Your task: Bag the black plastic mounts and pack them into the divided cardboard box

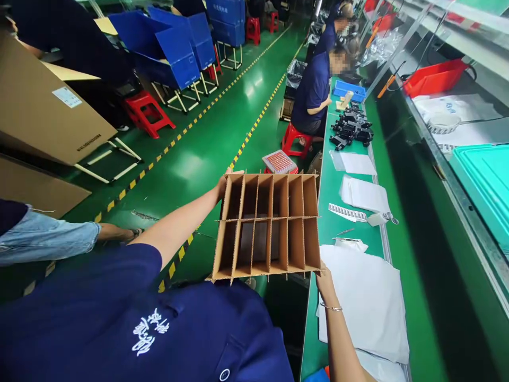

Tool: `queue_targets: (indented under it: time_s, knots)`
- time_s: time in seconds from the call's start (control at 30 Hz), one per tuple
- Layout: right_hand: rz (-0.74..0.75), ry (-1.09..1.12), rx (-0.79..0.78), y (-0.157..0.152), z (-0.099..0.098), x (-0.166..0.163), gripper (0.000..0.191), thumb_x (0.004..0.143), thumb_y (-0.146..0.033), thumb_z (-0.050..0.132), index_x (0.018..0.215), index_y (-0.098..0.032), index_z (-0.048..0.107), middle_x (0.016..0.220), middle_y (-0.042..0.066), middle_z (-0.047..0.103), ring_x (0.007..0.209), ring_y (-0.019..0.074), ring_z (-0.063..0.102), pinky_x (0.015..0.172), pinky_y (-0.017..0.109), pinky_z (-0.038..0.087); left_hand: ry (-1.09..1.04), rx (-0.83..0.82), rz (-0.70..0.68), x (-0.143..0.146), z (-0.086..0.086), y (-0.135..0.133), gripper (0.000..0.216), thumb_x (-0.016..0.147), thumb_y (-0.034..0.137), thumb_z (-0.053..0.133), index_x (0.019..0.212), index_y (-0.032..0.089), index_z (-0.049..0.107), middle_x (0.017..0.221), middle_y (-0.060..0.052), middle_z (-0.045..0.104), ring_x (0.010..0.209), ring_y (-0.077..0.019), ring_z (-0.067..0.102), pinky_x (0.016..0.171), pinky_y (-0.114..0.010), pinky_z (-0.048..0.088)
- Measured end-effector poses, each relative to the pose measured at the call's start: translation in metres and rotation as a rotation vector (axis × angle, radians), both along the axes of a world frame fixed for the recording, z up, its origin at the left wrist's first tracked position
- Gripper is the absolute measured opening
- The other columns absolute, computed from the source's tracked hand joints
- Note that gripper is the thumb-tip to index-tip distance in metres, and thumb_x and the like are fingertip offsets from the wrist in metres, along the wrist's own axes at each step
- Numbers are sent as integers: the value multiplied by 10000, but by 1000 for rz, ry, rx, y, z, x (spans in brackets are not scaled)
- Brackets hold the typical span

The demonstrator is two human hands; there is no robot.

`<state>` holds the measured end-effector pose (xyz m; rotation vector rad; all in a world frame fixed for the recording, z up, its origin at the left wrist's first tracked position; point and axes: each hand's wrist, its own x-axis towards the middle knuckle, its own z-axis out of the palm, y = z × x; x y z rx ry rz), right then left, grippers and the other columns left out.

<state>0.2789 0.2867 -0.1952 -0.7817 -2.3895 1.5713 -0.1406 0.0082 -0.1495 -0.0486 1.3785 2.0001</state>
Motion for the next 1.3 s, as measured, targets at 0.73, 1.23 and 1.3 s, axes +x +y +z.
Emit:
queue_targets:
  time_s: [0.73,1.23,1.3]
  knots:
    - [290,-402,578,5,79,-98,120,829,-309,419,841,-220,498,605,29,548,528,190,498,539,302,308,889,-630,95,78,10,-55,635,852,221,574,1451,270,370,1564,-32,293,1474,-255,195,1226,-385,146]
    - [164,-358,577,2,64,-142,320,831,-517,544,746,-208,552,699,106,664,697,254,642,648,330,452,942,-1037,-52,55,-17,-35,673,723,88,491,1387,187,451,1454,-139,462,1436,-350,238,1191,-595,13]
    - [61,-312,597,3,60,-146,402,853,-568,483,871,-177,577,831,161,688,806,286,659,716,367,472,925,-1032,-42,52,-23,-35,671,724,93,487,1386,187,440,1480,-143,433,1453,-352,201,1177,-621,-47]
